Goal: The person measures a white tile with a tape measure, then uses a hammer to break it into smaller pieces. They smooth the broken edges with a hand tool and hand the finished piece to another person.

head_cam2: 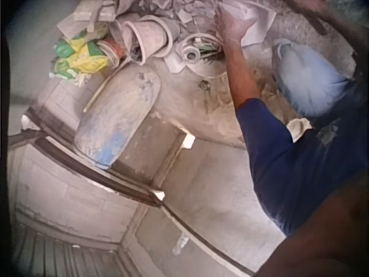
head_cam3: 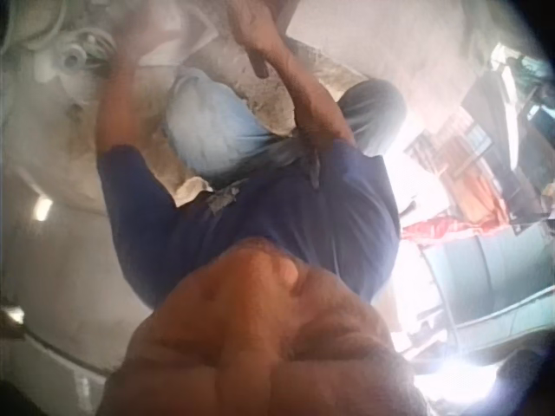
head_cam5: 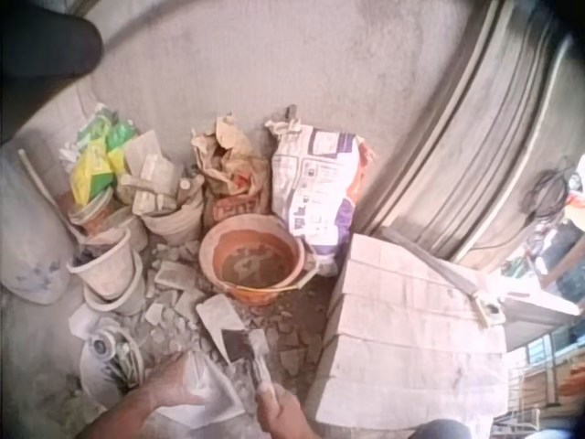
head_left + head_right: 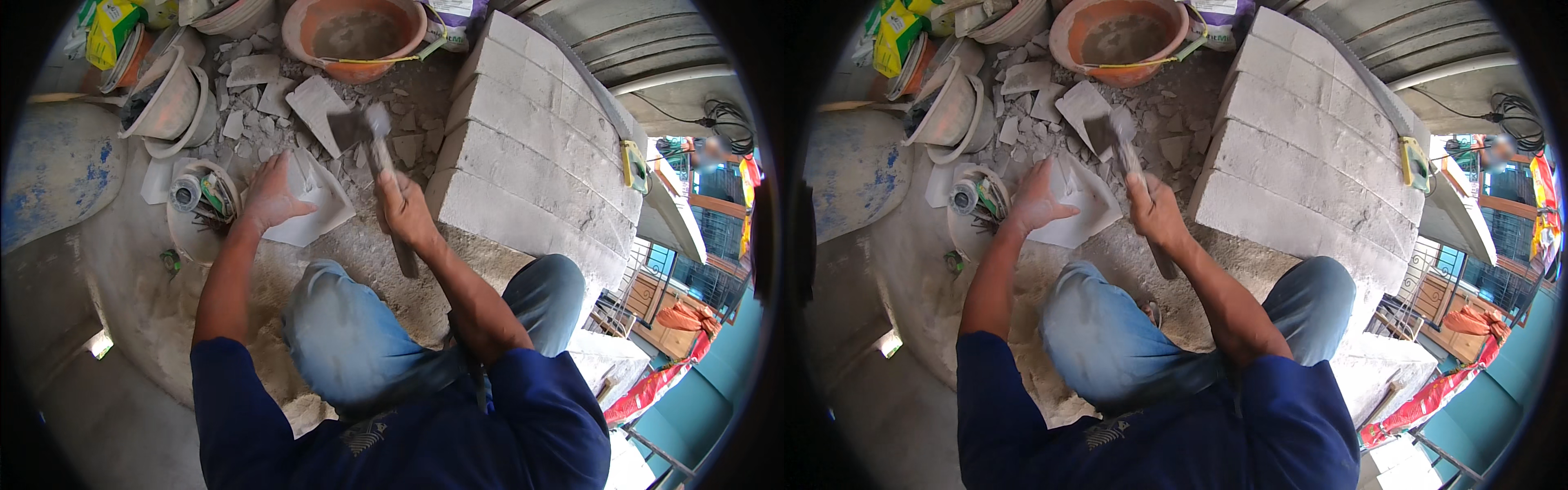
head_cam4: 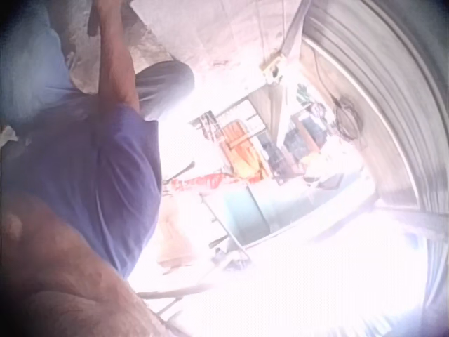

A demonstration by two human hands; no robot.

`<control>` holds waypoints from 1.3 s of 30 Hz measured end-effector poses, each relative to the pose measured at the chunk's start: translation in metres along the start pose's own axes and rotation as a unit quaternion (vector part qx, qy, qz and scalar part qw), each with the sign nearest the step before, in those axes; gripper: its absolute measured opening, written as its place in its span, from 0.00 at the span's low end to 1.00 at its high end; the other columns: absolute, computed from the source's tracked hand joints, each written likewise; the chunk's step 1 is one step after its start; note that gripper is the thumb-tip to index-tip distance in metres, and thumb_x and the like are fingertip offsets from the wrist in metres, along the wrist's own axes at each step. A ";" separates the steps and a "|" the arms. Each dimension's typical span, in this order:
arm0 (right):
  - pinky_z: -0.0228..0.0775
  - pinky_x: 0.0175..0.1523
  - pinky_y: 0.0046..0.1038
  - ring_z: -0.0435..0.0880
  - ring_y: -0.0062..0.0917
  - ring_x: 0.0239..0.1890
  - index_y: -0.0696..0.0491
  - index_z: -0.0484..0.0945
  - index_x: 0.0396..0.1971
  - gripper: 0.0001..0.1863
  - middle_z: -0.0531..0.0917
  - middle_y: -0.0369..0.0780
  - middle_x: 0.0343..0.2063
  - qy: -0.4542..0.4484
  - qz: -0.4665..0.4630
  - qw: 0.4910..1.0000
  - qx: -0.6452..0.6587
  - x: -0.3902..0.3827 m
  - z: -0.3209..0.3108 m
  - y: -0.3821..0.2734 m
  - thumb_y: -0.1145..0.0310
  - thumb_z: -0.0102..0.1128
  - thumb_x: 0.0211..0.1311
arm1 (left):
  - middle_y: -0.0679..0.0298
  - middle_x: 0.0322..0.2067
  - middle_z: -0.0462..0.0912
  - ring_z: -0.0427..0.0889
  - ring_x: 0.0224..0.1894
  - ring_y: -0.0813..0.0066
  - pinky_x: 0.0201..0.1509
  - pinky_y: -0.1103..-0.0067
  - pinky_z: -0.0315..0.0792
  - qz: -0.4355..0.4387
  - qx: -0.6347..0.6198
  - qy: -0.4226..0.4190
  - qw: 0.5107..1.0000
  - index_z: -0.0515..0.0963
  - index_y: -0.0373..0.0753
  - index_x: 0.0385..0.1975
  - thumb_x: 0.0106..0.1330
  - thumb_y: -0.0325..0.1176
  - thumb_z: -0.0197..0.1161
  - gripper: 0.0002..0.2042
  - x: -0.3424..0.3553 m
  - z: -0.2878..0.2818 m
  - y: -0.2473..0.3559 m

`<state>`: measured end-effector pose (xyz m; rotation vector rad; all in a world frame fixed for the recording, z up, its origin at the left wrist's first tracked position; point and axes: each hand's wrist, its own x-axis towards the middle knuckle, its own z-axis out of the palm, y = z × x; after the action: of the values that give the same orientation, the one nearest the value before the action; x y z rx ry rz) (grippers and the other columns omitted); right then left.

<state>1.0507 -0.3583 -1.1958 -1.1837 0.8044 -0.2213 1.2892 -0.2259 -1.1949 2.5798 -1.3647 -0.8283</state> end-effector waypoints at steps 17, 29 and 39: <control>0.69 0.23 0.29 0.73 0.23 0.15 0.57 0.73 0.30 0.32 0.74 0.37 0.16 0.063 -0.046 0.992 -0.100 0.029 0.012 0.064 0.38 0.49 0.73 | 0.45 0.66 0.66 0.62 0.71 0.47 0.76 0.62 0.54 -0.007 0.031 0.000 0.999 0.54 0.29 0.72 0.38 0.49 0.83 0.60 -0.004 -0.005 0.015; 0.75 0.57 0.44 0.83 0.53 0.51 0.65 0.77 0.54 0.37 0.84 0.61 0.44 -0.031 0.116 0.893 -0.433 -0.022 -0.045 0.107 0.41 0.58 0.67 | 0.47 0.66 0.66 0.61 0.71 0.48 0.76 0.60 0.52 -0.037 0.066 0.014 0.997 0.52 0.32 0.72 0.37 0.51 0.83 0.62 -0.031 0.011 0.034; 0.77 0.51 0.38 0.86 0.45 0.45 0.58 0.79 0.55 0.24 0.85 0.56 0.40 0.027 -0.077 0.957 -0.278 -0.166 -0.089 -0.025 0.54 0.59 0.71 | 0.48 0.65 0.67 0.64 0.69 0.49 0.75 0.61 0.55 -0.048 0.066 0.071 0.994 0.55 0.33 0.71 0.35 0.52 0.84 0.62 -0.052 0.031 0.048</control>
<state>0.8806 -0.3427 -1.1129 -1.7810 0.8497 -0.1570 1.2150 -0.2086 -1.1834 2.7641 -1.3049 -0.5715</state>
